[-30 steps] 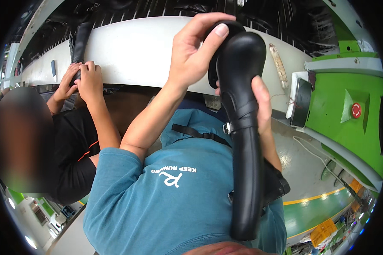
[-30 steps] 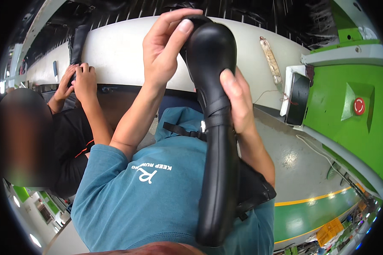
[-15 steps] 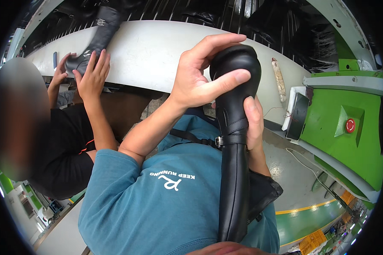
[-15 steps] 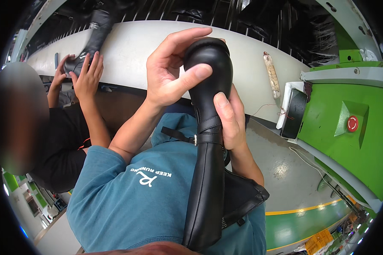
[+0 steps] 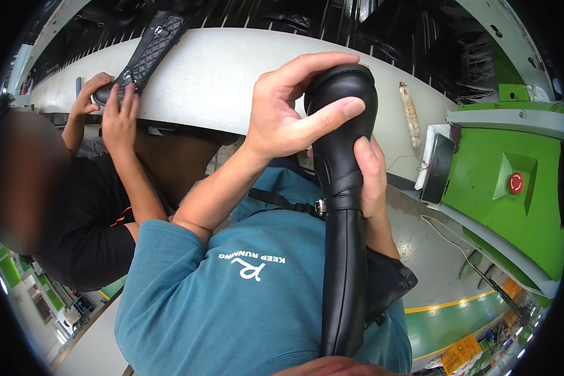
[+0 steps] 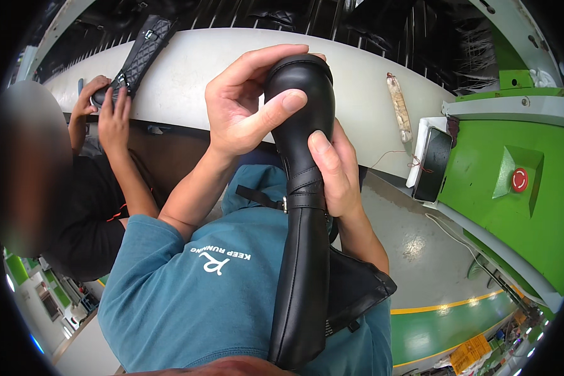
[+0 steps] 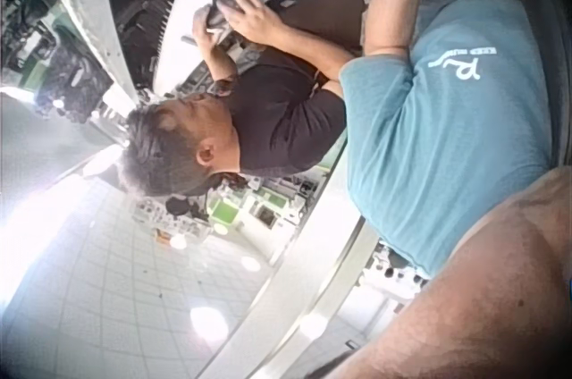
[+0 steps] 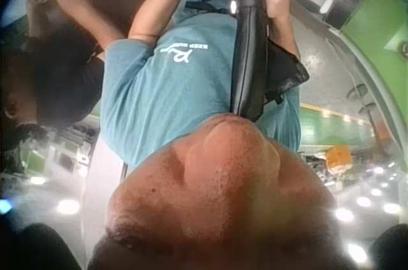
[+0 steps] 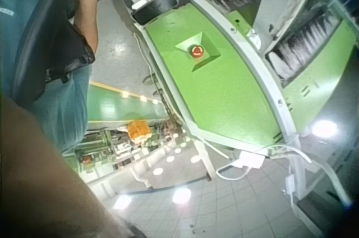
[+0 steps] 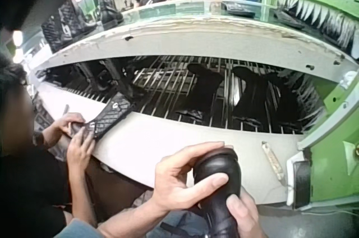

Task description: Fitting and inspecting soles on black leather boots on a factory assembly line.

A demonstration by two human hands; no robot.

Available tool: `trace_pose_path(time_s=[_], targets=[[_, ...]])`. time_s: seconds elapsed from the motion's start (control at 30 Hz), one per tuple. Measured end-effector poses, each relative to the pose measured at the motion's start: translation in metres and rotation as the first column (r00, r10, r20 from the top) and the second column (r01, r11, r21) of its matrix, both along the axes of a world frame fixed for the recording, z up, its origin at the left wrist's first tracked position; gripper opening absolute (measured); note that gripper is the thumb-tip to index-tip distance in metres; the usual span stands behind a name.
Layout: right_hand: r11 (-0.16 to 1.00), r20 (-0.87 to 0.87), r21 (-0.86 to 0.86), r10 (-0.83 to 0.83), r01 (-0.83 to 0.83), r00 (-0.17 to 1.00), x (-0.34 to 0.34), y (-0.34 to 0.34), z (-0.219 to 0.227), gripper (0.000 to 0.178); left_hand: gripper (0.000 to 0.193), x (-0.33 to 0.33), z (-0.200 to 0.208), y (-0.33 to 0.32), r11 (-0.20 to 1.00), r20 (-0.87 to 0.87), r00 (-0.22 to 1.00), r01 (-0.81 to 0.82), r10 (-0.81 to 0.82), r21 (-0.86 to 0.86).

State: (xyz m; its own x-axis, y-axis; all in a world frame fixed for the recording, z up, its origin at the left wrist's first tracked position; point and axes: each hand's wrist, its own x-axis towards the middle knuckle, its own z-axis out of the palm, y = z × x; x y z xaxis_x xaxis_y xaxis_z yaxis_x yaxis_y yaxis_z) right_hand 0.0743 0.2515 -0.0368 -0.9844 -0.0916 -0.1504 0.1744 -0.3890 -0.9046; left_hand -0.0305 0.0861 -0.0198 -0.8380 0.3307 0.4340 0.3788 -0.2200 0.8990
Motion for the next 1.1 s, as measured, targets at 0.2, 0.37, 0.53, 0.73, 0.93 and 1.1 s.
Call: trace_pose_path(time_s=[0.2, 0.37, 0.53, 0.73, 0.93, 1.1], targets=[[1.0, 0.032, -0.005, 0.006, -0.006, 0.999, -0.0006, -0.0016, 0.003, 0.066, 0.054, -0.001, -0.0029, 0.0001, 0.999, 0.01, 1.0, -0.023, 0.022, 0.024], [0.992, 0.046, 0.128, 0.006, -0.012, 0.999, 0.0005, 0.0009, 0.0071, 0.072, 0.053, 0.0008, -0.001, 0.0, 0.999, -0.004, 1.0, -0.03, 0.03, 0.011], [0.988, 0.024, 0.152, 0.021, -0.024, 0.999, 0.0002, 0.0017, 0.0051, 0.073, 0.053, 0.0032, -0.0011, -0.0022, 1.0, -0.002, 1.0, -0.029, 0.029, 0.005], [0.985, 0.028, 0.166, 0.036, -0.04, 0.999, 0.0, 0.0024, 0.0059, 0.073, 0.056, 0.0046, 0.001, -0.0021, 1.0, 0.017, 1.0, -0.019, 0.019, 0.013], [0.989, 0.023, 0.143, 0.02, -0.023, 1.0, 0.0006, 0.0014, 0.0029, 0.072, 0.06, 0.0055, 0.0006, -0.0003, 0.997, 0.061, 0.998, -0.017, 0.012, 0.071], [0.989, 0.012, 0.138, 0.047, -0.048, 0.999, 0.0016, 0.0035, 0.0055, 0.07, 0.055, 0.0057, 0.0031, -0.0051, 0.999, 0.085, 0.996, 0.011, -0.014, 0.035]])
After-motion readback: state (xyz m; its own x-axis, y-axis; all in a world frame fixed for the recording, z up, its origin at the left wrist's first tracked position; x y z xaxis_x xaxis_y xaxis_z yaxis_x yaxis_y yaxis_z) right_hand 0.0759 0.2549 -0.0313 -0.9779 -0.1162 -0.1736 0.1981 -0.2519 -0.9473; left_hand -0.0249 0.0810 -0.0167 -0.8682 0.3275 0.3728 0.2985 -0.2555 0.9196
